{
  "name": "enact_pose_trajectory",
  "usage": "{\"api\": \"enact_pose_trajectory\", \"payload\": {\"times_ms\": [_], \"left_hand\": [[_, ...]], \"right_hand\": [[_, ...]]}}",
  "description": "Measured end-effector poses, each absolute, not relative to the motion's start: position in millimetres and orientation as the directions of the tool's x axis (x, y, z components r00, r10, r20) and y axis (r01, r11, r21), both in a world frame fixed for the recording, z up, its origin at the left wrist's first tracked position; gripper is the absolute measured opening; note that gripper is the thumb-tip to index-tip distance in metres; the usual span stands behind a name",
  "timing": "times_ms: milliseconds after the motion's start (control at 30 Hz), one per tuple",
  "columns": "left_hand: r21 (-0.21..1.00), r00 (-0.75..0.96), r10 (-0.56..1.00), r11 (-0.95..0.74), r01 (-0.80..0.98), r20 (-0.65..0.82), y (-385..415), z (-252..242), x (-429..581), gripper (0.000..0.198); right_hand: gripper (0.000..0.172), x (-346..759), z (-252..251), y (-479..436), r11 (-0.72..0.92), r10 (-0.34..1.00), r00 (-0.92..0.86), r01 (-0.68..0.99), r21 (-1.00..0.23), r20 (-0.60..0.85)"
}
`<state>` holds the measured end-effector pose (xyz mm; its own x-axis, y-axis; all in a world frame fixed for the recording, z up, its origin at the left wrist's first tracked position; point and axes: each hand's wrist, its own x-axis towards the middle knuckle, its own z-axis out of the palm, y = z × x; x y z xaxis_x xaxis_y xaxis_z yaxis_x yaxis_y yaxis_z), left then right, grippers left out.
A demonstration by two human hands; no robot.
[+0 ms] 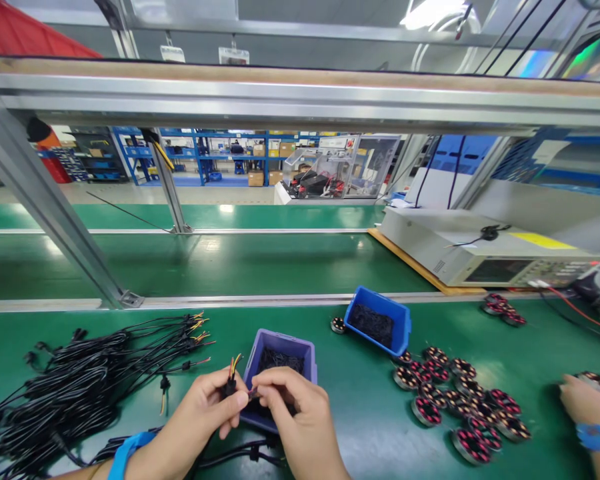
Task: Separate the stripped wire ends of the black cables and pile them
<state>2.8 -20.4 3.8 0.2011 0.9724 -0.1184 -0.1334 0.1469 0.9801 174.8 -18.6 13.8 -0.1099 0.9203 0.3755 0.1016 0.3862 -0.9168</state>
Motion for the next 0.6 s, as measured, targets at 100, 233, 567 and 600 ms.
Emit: {"api": "enact_pose_trajectory", "payload": {"times_ms": [100,233,567,600], "left_hand": [[0.980,0.211,0.971,0.145,-0.134,-0.115,-20.7,2.1,2.5,0.047],[0.984,0.225,0.969,0.132,-0.122,-0.102,-21.5,-0.5,2.4,0.046],[0.987,0.237,0.971,0.070,-0.141,-0.035,-24.9,-5.2,2.5,0.014],[0.988,0.257,0.966,0.072,-0.139,-0.034,-25.7,-5.3,1.3,0.014]], "right_hand": [[0.014,174.2,9.7,-19.6,0.382,0.922,-0.120,0.138,-0.914,0.368],[0.014,173.1,9.3,-20.7,0.415,0.908,-0.149,0.216,-0.884,0.391],[0.015,172.4,22.6,-16.7,0.574,0.818,-0.240,0.281,-0.769,0.523],[0.015,172.0,21.6,-17.1,0.562,0.826,-0.238,0.281,-0.778,0.511]]}}
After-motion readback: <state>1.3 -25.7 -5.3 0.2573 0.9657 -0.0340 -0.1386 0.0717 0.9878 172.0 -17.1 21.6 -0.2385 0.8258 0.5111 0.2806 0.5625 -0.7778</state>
